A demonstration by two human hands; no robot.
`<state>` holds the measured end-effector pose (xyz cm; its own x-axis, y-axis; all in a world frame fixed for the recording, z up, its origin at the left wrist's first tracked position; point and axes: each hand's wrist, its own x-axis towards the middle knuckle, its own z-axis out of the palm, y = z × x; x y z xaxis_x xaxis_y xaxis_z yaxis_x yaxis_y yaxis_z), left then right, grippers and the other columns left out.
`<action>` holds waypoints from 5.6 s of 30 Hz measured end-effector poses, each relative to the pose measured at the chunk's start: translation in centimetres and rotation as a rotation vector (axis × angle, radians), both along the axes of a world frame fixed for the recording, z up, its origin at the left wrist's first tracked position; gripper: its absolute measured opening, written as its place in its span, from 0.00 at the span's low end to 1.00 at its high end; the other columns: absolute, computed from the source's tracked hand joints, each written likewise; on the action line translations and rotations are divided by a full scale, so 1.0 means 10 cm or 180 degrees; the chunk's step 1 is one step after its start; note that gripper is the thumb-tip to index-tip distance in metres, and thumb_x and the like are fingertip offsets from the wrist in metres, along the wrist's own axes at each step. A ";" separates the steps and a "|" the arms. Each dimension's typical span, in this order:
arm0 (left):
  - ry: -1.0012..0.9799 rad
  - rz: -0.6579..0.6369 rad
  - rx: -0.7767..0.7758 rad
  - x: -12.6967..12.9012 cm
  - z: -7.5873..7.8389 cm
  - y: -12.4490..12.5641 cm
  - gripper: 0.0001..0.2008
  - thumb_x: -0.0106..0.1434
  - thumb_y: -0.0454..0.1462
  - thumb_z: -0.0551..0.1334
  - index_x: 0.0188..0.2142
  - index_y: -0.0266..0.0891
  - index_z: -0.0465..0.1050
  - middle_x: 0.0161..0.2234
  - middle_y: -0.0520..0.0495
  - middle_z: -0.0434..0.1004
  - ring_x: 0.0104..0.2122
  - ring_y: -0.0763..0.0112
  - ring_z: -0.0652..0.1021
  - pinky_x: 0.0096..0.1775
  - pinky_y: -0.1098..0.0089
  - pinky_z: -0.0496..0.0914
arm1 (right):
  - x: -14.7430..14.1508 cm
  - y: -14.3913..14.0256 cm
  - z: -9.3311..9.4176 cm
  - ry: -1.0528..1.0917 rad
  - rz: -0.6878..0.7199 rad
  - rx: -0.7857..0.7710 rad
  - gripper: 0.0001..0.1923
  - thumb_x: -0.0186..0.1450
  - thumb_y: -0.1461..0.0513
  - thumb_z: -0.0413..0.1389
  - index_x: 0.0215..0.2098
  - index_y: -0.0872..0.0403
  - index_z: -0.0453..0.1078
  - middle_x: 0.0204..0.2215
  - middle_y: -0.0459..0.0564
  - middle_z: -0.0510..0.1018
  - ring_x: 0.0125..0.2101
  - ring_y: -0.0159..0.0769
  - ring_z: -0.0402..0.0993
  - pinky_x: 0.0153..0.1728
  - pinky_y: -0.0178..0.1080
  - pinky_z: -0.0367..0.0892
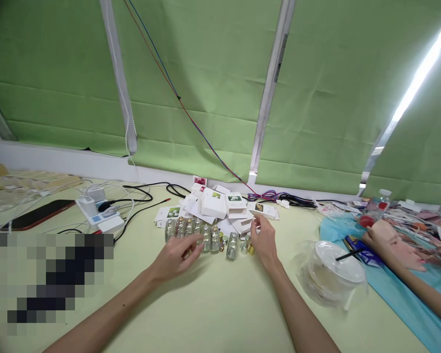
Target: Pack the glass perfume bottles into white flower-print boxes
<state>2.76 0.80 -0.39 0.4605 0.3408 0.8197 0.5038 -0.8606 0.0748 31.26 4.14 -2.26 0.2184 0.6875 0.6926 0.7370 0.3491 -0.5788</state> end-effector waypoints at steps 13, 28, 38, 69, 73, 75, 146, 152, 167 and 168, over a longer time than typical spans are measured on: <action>0.0357 -0.0349 -0.0861 0.17 -0.18 -0.14 0.07 0.71 0.36 0.56 0.42 0.38 0.73 0.17 0.61 0.61 0.17 0.79 0.62 0.25 0.75 0.58 | -0.10 0.16 0.13 -0.0324 0.0042 -0.0128 0.16 0.68 0.56 0.48 0.47 0.57 0.71 0.40 0.58 0.80 0.40 0.45 0.76 0.45 0.48 0.71; 0.0402 -0.0359 -0.1206 0.18 -0.19 -0.14 0.08 0.70 0.35 0.55 0.38 0.38 0.74 0.17 0.59 0.60 0.17 0.79 0.59 0.25 0.74 0.56 | -0.24 0.81 0.46 -0.0860 -0.0097 -0.1475 0.33 0.64 0.50 0.59 0.63 0.54 0.61 0.56 0.64 0.68 0.60 0.55 0.64 0.57 0.51 0.61; 0.0407 -0.0399 -0.1199 0.19 -0.17 -0.14 0.09 0.70 0.35 0.55 0.38 0.38 0.74 0.18 0.58 0.62 0.17 0.79 0.60 0.25 0.74 0.57 | -0.42 0.80 0.48 -0.0848 -0.0098 -0.1816 0.41 0.61 0.43 0.62 0.65 0.52 0.57 0.59 0.67 0.65 0.60 0.58 0.66 0.55 0.53 0.62; 0.0551 -0.0362 -0.0701 0.20 -0.11 -0.15 0.08 0.71 0.34 0.54 0.41 0.38 0.73 0.21 0.56 0.70 0.18 0.78 0.66 0.25 0.73 0.59 | -0.58 0.65 0.75 -0.0276 0.0123 -0.1238 0.38 0.58 0.57 0.61 0.64 0.50 0.55 0.61 0.64 0.57 0.60 0.56 0.65 0.57 0.53 0.64; 0.0360 -0.0370 -0.0654 0.20 -0.01 -0.16 0.08 0.72 0.36 0.56 0.46 0.37 0.72 0.29 0.51 0.78 0.23 0.77 0.74 0.26 0.74 0.63 | -0.68 0.50 0.89 -0.0227 0.0467 -0.1063 0.38 0.58 0.58 0.61 0.65 0.52 0.55 0.62 0.64 0.57 0.63 0.56 0.62 0.60 0.53 0.62; 0.0014 -0.0289 -0.0907 0.19 0.04 -0.15 0.09 0.72 0.37 0.56 0.47 0.38 0.72 0.31 0.50 0.78 0.24 0.77 0.74 0.27 0.74 0.65 | -0.73 0.42 0.95 -0.0240 0.0645 -0.0914 0.38 0.59 0.58 0.61 0.65 0.51 0.56 0.61 0.63 0.57 0.63 0.55 0.61 0.61 0.54 0.61; -0.0579 -0.0120 -0.1075 -0.14 0.03 0.14 0.22 0.73 0.38 0.50 0.65 0.38 0.63 0.39 0.47 0.75 0.27 0.75 0.71 0.30 0.73 0.69 | -0.51 0.30 1.13 -0.0395 0.3405 -0.2222 0.53 0.56 0.54 0.71 0.72 0.38 0.49 0.70 0.53 0.55 0.58 0.45 0.66 0.54 0.47 0.71; -0.0577 -0.0064 -0.1174 -0.13 0.03 0.13 0.23 0.73 0.40 0.50 0.64 0.37 0.62 0.41 0.46 0.76 0.26 0.76 0.71 0.30 0.73 0.69 | -0.56 0.22 1.20 -0.0510 0.3177 -0.2180 0.48 0.59 0.58 0.68 0.72 0.41 0.51 0.70 0.53 0.56 0.61 0.48 0.63 0.54 0.47 0.70; -0.0613 -0.0052 -0.1111 -0.15 0.01 0.15 0.22 0.73 0.40 0.50 0.64 0.36 0.61 0.32 0.51 0.71 0.24 0.75 0.68 0.29 0.72 0.67 | -0.63 0.07 1.29 -0.1142 0.2752 -0.1961 0.45 0.63 0.53 0.65 0.73 0.39 0.49 0.62 0.52 0.69 0.36 0.36 0.71 0.45 0.46 0.72; -0.0611 -0.0049 -0.1124 -0.15 0.01 0.15 0.22 0.73 0.40 0.50 0.64 0.36 0.61 0.32 0.51 0.71 0.24 0.75 0.68 0.29 0.73 0.67 | -0.63 0.07 1.29 -0.1154 0.2756 -0.1978 0.46 0.63 0.53 0.65 0.73 0.39 0.48 0.62 0.52 0.69 0.35 0.35 0.70 0.44 0.45 0.72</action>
